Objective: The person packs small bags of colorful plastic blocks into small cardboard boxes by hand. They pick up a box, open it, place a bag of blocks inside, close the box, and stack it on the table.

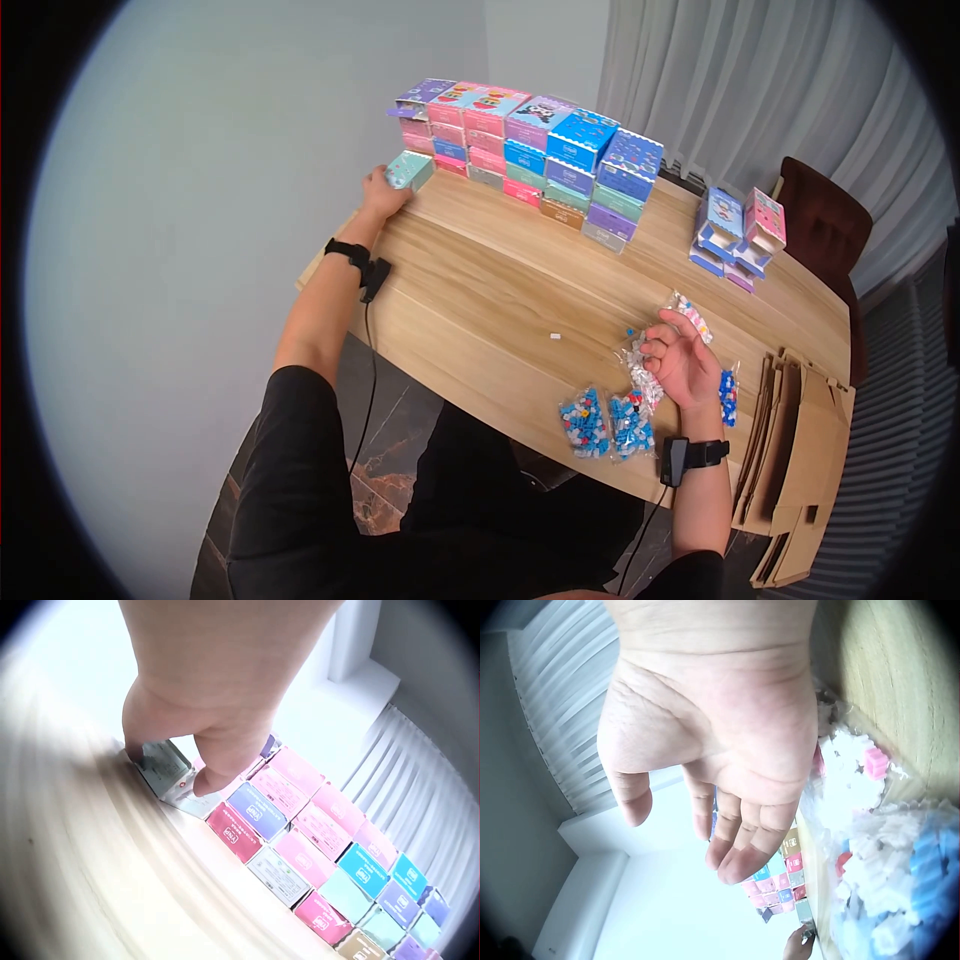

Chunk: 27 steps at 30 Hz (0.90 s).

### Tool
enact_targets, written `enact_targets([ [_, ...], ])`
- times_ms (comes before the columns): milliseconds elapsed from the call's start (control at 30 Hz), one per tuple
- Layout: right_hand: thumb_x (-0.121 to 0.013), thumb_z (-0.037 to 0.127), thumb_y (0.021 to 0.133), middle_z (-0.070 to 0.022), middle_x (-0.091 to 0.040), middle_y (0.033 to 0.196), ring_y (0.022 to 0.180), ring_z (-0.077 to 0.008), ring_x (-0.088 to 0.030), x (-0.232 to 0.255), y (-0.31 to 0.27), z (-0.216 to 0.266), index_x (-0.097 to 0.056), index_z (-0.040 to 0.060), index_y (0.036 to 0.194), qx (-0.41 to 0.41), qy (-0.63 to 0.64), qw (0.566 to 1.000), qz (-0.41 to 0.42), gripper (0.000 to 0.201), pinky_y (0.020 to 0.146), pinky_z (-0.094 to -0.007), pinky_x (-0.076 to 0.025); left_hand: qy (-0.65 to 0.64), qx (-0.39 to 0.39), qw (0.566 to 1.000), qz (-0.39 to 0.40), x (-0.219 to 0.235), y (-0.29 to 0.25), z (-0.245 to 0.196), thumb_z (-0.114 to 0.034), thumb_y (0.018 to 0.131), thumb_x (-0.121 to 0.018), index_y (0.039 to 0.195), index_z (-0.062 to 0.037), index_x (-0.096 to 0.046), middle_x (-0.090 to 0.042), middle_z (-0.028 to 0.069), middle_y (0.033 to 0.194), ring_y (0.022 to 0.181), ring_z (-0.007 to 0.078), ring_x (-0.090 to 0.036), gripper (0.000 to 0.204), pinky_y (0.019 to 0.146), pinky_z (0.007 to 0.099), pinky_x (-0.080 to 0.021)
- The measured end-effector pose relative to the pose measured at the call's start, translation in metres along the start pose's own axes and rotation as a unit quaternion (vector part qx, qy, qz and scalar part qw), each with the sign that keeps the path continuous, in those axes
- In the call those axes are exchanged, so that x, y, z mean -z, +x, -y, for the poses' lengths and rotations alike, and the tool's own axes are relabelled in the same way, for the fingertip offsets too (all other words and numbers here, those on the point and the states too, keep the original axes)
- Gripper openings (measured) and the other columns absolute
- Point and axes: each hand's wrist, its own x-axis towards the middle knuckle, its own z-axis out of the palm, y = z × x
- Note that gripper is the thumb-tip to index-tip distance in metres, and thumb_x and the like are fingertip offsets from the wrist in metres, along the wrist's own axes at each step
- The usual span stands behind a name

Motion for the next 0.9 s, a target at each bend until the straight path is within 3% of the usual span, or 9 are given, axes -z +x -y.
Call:
enact_targets([
  [100, -0.056, 0.033, 0.096, -0.0235, -0.057, 0.126, 0.113, -0.0354, -0.060, -0.002, -0.001, 0.002, -0.037, -0.0033, 0.141, -0.006, 0.000, 1.000, -0.003, 0.060, 0.088, -0.0391, -0.053, 0.005, -0.012, 1.000, -0.013, 0.002, -0.001, 0.005, -0.028, 0.067, -0.075, 0.139, -0.0009, -0.041, -0.041, 0.0260, 0.138, 0.129, 0.0381, -0.042, 0.084, 0.108, 0.0407, -0.039],
  [167, -0.055, 0.032, 0.097, -0.0224, -0.057, 0.126, 0.113, -0.0343, -0.060, -0.002, -0.002, 0.004, -0.037, -0.0029, 0.141, -0.010, 0.001, 1.000, -0.007, 0.059, 0.088, -0.0384, -0.052, 0.019, -0.024, 0.999, -0.040, 0.000, 0.003, 0.012, -0.027, 0.068, -0.073, 0.137, 0.0028, -0.044, -0.053, 0.0263, 0.126, 0.123, 0.0371, -0.050, 0.080, 0.105, 0.0397, -0.041],
  [233, -0.054, 0.031, 0.097, -0.0210, -0.058, 0.126, 0.112, -0.0325, -0.060, -0.002, -0.004, 0.004, -0.038, -0.0020, 0.140, -0.011, 0.003, 1.000, -0.011, 0.056, 0.087, -0.0378, -0.052, -0.030, 0.016, 0.996, -0.086, 0.005, -0.016, -0.008, -0.022, 0.071, -0.069, 0.129, 0.0060, -0.049, -0.063, 0.0205, 0.110, 0.105, 0.0337, -0.061, 0.067, 0.094, 0.0392, -0.048],
  [300, -0.053, 0.030, 0.098, -0.0197, -0.058, 0.125, 0.112, -0.0307, -0.060, 0.001, -0.004, 0.003, -0.039, -0.0012, 0.140, -0.016, 0.005, 1.000, -0.011, 0.054, 0.087, -0.0376, -0.052, -0.213, -0.005, 0.964, -0.160, -0.034, -0.011, 0.018, -0.014, 0.076, -0.064, 0.111, 0.0026, -0.055, -0.064, 0.0112, 0.091, 0.083, 0.0250, -0.062, 0.039, 0.075, 0.0349, -0.051],
  [367, -0.052, 0.031, 0.098, -0.0185, -0.059, 0.124, 0.111, -0.0293, -0.061, 0.002, -0.005, 0.003, -0.040, -0.0006, 0.139, -0.014, 0.001, 1.000, -0.012, 0.053, 0.086, -0.0371, -0.052, -0.391, 0.089, 0.916, -0.026, -0.044, -0.076, -0.040, -0.010, 0.081, -0.060, 0.093, -0.0063, -0.055, -0.058, 0.0024, 0.083, 0.072, 0.0145, -0.054, 0.013, 0.062, 0.0298, -0.046],
  [433, -0.052, 0.031, 0.098, -0.0175, -0.060, 0.122, 0.109, -0.0284, -0.061, 0.003, -0.004, 0.003, -0.042, -0.0002, 0.138, -0.016, -0.004, 1.000, -0.013, 0.052, 0.086, -0.0367, -0.052, -0.530, 0.126, 0.830, 0.119, -0.044, -0.133, -0.093, -0.010, 0.086, -0.057, 0.089, -0.0111, -0.054, -0.055, -0.0027, 0.080, 0.070, 0.0078, -0.051, 0.005, 0.058, 0.0239, -0.041],
  [567, -0.051, 0.031, 0.099, -0.0161, -0.061, 0.120, 0.107, -0.0272, -0.062, 0.002, -0.004, 0.003, -0.044, 0.0007, 0.137, -0.023, -0.008, 0.999, -0.024, 0.049, 0.085, -0.0364, -0.052, -0.608, 0.191, 0.709, 0.301, -0.063, -0.184, -0.171, -0.014, 0.092, -0.055, 0.088, -0.0114, -0.057, -0.057, -0.0018, 0.075, 0.067, 0.0081, -0.053, 0.005, 0.054, 0.0215, -0.040],
  [700, -0.051, 0.030, 0.099, -0.0146, -0.061, 0.120, 0.107, -0.0255, -0.062, 0.001, -0.005, 0.003, -0.044, 0.0016, 0.136, -0.022, -0.010, 0.999, -0.026, 0.047, 0.085, -0.0360, -0.052, -0.694, 0.237, 0.523, 0.434, -0.098, -0.184, -0.186, -0.019, 0.096, -0.052, 0.085, -0.0096, -0.057, -0.055, -0.0001, 0.072, 0.064, 0.0109, -0.052, 0.015, 0.050, 0.0223, -0.037],
  [900, -0.052, 0.031, 0.099, -0.0146, -0.060, 0.122, 0.109, -0.0252, -0.061, 0.001, -0.005, 0.003, -0.043, 0.0020, 0.137, -0.024, -0.018, 0.999, -0.020, 0.049, 0.086, -0.0366, -0.051, -0.699, 0.262, 0.434, 0.505, -0.109, -0.177, -0.165, -0.023, 0.098, -0.048, 0.078, -0.0111, -0.052, -0.044, -0.0012, 0.064, 0.053, 0.0106, -0.040, 0.024, 0.040, 0.0226, -0.027],
])
